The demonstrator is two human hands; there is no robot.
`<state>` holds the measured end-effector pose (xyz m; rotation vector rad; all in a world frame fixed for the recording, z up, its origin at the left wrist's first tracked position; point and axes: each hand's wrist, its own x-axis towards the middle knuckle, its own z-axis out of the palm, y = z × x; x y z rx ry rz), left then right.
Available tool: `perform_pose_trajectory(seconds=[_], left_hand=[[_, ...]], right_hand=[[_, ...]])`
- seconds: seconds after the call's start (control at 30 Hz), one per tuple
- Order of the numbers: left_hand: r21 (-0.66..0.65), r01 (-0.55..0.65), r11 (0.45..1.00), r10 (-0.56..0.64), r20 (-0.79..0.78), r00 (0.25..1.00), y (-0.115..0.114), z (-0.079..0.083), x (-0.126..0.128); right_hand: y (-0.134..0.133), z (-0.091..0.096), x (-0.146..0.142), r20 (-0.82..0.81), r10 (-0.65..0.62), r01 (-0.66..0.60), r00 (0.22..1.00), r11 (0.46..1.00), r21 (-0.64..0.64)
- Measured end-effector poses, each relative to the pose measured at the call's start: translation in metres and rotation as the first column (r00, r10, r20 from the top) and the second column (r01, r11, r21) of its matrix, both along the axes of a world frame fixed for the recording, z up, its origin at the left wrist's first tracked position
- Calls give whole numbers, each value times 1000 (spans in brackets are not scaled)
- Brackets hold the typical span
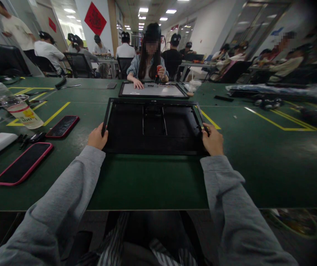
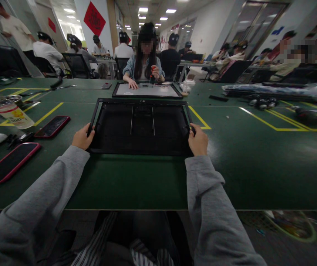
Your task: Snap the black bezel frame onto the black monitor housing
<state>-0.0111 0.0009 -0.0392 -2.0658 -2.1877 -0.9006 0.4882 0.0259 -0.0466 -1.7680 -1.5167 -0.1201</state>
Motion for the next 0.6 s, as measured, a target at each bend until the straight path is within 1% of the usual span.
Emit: perform_pose_trajectory(seconds=[0.13, 0.4, 0.6], left_hand=[[-6, -12, 1000, 12, -9, 1000, 0, 0, 0], [1, 8, 1000, -8, 3, 1000, 0, -1, 0], [4, 1, 1000, -1, 4, 1000, 0, -1, 0]], right_hand=[[0, 1, 0, 3, -10, 10, 1000, 1000, -16], [0, -1, 1, 7, 18, -18, 1000, 1000, 24], [-1, 0, 0, 20, 5, -5, 1000, 1000, 20]])
